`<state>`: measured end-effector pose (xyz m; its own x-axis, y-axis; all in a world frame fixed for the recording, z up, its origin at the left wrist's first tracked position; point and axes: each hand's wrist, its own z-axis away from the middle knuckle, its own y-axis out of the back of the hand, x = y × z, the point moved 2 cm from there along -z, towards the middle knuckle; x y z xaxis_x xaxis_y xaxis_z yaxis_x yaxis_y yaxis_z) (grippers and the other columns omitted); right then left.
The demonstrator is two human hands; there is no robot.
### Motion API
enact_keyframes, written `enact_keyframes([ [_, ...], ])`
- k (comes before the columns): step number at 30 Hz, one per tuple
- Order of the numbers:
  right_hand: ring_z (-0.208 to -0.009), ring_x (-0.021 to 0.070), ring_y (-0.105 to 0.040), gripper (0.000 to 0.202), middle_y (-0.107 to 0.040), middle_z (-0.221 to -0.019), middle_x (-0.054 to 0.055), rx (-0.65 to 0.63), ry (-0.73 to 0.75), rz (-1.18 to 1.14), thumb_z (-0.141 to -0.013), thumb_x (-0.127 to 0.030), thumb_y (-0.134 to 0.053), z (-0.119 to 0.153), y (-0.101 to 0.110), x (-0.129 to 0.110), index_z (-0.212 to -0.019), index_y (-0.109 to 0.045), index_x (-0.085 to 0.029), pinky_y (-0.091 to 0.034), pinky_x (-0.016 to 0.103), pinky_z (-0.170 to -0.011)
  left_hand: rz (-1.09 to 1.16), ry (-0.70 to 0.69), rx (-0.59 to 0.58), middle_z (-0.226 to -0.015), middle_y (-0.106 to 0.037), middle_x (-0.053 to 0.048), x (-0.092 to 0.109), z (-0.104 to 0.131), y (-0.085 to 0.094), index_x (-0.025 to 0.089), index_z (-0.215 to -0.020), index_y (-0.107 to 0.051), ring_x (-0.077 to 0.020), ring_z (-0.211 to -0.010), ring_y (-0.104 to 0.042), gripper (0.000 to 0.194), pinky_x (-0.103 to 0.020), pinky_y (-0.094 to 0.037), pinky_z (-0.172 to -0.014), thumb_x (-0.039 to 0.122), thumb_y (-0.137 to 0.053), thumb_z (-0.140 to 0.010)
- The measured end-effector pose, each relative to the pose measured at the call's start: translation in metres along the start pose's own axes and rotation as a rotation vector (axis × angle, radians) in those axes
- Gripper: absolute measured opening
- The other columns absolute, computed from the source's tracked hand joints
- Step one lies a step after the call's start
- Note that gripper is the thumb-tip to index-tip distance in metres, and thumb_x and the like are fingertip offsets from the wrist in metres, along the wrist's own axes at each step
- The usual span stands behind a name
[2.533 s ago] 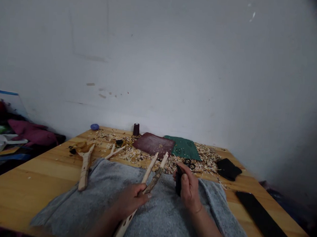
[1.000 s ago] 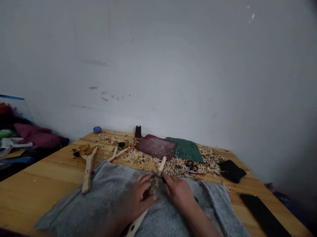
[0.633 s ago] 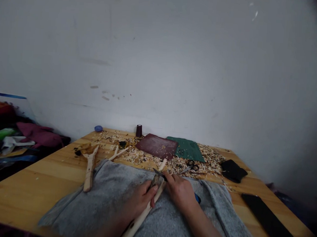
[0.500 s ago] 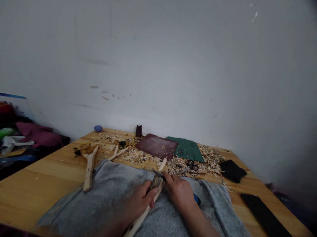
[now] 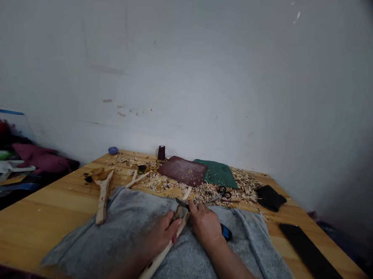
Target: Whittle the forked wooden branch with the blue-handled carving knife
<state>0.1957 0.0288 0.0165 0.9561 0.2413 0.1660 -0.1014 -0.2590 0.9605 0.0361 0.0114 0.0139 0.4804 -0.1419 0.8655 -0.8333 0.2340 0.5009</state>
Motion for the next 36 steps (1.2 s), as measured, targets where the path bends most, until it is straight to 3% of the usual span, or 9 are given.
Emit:
enact_keyframes([
  [7, -0.082, 0.0192, -0.06, 0.045, -0.059, -0.094, 0.01, 0.009, -0.03, -0.002, -0.088, -0.014, -0.042, -0.002, -0.009, -0.002, -0.132, -0.041, -0.025, -0.043, 0.025, -0.066, -0.014, -0.042, -0.002, -0.056, -0.057, 0.004, -0.007, -0.001, -0.002, 0.024, -0.072, -0.046, -0.0168, -0.063, -0.059, 0.028, -0.028, -0.041, -0.068, 0.043, -0.034, -0.089],
  [23, -0.083, 0.0202, -0.061, 0.043, -0.061, -0.094, 0.011, 0.058, -0.145, 0.014, -0.088, -0.012, -0.04, -0.011, -0.002, 0.0, -0.129, -0.044, -0.024, -0.045, 0.028, -0.069, -0.075, -0.004, -0.031, -0.055, -0.057, 0.004, 0.0, -0.001, -0.004, 0.024, -0.074, -0.046, -0.0179, -0.065, -0.061, 0.024, -0.029, -0.043, -0.07, 0.043, -0.037, -0.085],
  [30, -0.086, 0.0174, -0.062, 0.044, -0.063, -0.099, 0.007, 0.049, -0.076, -0.18, -0.088, -0.018, -0.043, -0.004, 0.001, 0.014, -0.131, -0.043, -0.025, -0.042, 0.024, -0.068, 0.003, -0.024, -0.042, -0.054, -0.053, 0.006, -0.005, 0.001, -0.005, 0.024, -0.079, -0.048, -0.0154, -0.06, -0.057, 0.024, -0.026, -0.042, -0.064, 0.045, -0.039, -0.086],
  [36, -0.08, 0.0156, -0.062, 0.041, -0.065, -0.095, 0.004, 0.074, 0.04, -0.223, -0.088, -0.02, -0.044, 0.002, 0.004, 0.015, -0.128, -0.046, -0.027, -0.039, 0.023, -0.065, 0.022, -0.068, -0.004, -0.063, -0.056, 0.004, -0.002, 0.006, 0.004, 0.023, -0.093, -0.054, -0.0162, -0.067, -0.056, 0.022, -0.026, -0.042, -0.069, 0.038, -0.04, -0.086],
])
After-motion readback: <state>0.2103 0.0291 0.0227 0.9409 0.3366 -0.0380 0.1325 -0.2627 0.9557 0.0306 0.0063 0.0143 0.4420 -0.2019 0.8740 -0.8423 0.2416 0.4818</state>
